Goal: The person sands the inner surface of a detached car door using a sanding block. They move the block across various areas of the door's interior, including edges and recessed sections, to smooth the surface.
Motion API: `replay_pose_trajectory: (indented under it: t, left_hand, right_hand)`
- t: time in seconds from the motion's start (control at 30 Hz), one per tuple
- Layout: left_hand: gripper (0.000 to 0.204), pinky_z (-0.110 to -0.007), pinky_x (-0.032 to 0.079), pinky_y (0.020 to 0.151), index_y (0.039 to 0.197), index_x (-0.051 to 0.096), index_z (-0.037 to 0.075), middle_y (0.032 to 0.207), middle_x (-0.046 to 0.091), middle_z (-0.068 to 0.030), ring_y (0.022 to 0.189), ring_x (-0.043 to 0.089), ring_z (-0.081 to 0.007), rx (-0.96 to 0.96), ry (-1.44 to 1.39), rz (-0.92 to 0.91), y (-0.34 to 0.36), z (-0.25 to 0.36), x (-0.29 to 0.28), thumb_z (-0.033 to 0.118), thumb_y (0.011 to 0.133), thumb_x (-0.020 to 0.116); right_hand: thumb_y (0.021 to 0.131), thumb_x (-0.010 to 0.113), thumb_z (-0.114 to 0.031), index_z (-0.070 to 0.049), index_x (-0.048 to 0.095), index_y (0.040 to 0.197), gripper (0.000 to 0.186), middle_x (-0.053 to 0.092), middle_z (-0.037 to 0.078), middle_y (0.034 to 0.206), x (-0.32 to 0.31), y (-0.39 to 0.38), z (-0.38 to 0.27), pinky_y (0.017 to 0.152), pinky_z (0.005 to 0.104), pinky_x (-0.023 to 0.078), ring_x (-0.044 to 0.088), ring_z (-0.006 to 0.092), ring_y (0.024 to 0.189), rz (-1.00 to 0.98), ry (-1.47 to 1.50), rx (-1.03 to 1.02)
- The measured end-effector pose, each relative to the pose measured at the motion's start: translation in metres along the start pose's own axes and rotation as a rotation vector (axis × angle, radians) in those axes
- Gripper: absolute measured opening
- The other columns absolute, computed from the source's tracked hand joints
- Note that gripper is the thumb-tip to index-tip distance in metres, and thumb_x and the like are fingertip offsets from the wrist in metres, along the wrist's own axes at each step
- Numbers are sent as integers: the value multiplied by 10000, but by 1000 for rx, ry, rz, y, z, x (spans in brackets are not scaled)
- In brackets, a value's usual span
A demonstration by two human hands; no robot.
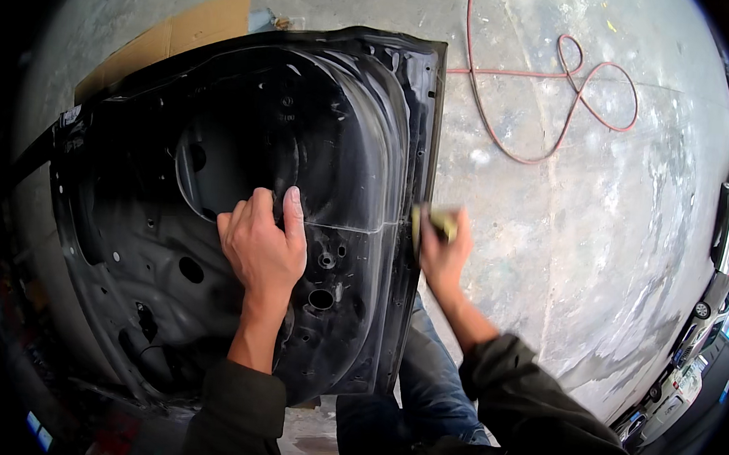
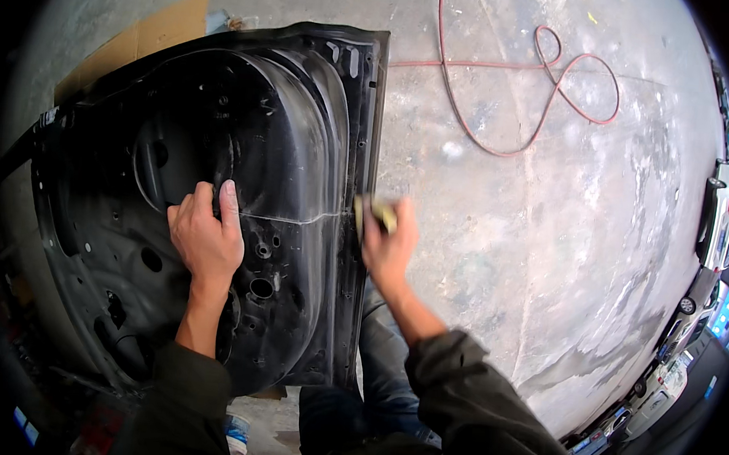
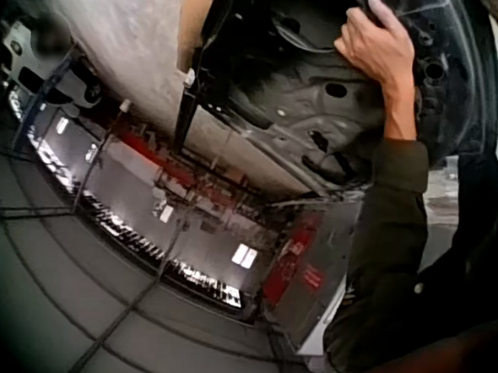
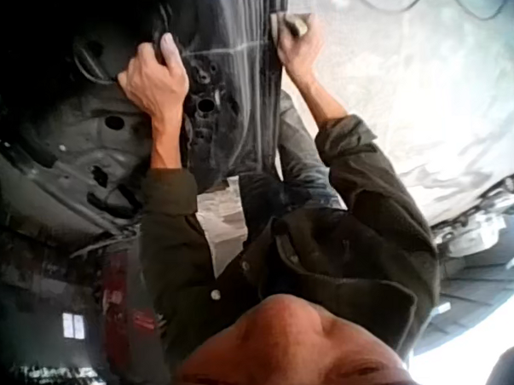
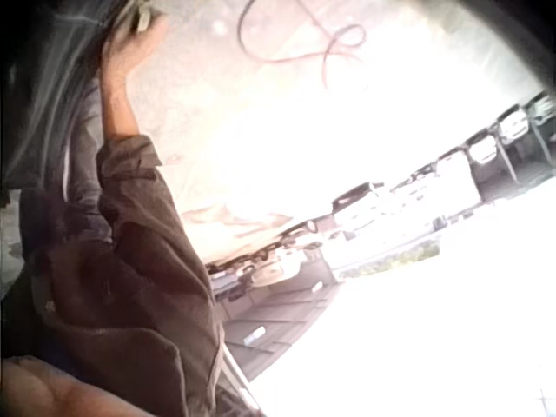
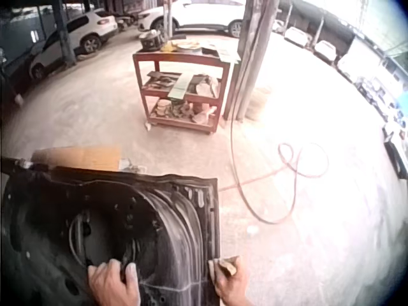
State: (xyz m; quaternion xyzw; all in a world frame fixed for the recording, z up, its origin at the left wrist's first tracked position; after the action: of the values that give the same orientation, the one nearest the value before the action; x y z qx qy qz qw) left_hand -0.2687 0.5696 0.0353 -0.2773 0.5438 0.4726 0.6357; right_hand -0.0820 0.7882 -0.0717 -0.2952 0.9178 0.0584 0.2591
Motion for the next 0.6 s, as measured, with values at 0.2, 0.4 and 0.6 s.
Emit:
replay_pose_trajectory:
  t: [0.2,0.4,0.6]
  left_hand:
    - [387,-407,408,705,761,554,71,646,574,-79,672,585,-273,13,15,3,4,2,-7,353,1015,627]
    - [385,-410,407,705,762,556,70,650,580,-83,667,580,-276,16,-5,15,7,4,-9,350,1017,625]
    - [378,-410,411,713,769,561,69,659,584,-79,675,581,-274,8,2,-16,5,2,-5,349,1014,627]
  right_hand:
    - [933,788,-162,34,725,1175,318,766,103,1065,-42,-29,36,873,306,554,691,145,944,-136,189,312]
    - [858,845,-248,42,740,1082,381,760,107,993,0,63,-13,827,321,551,694,161,871,-65,209,284]
    - [826,815,-239,-16,734,996,292,702,154,959,0,68,-21,824,399,541,694,331,897,76,-143,23]
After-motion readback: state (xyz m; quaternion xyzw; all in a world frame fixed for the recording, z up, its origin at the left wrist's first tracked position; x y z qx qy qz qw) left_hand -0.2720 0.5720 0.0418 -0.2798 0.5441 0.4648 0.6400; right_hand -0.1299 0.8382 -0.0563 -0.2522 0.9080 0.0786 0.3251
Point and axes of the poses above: each hand's wrist, its own y-axis towards the middle knuckle, its own x-axis out of the palm, z = x × y, the point moved 10 cm from there along y, towards the middle knuckle
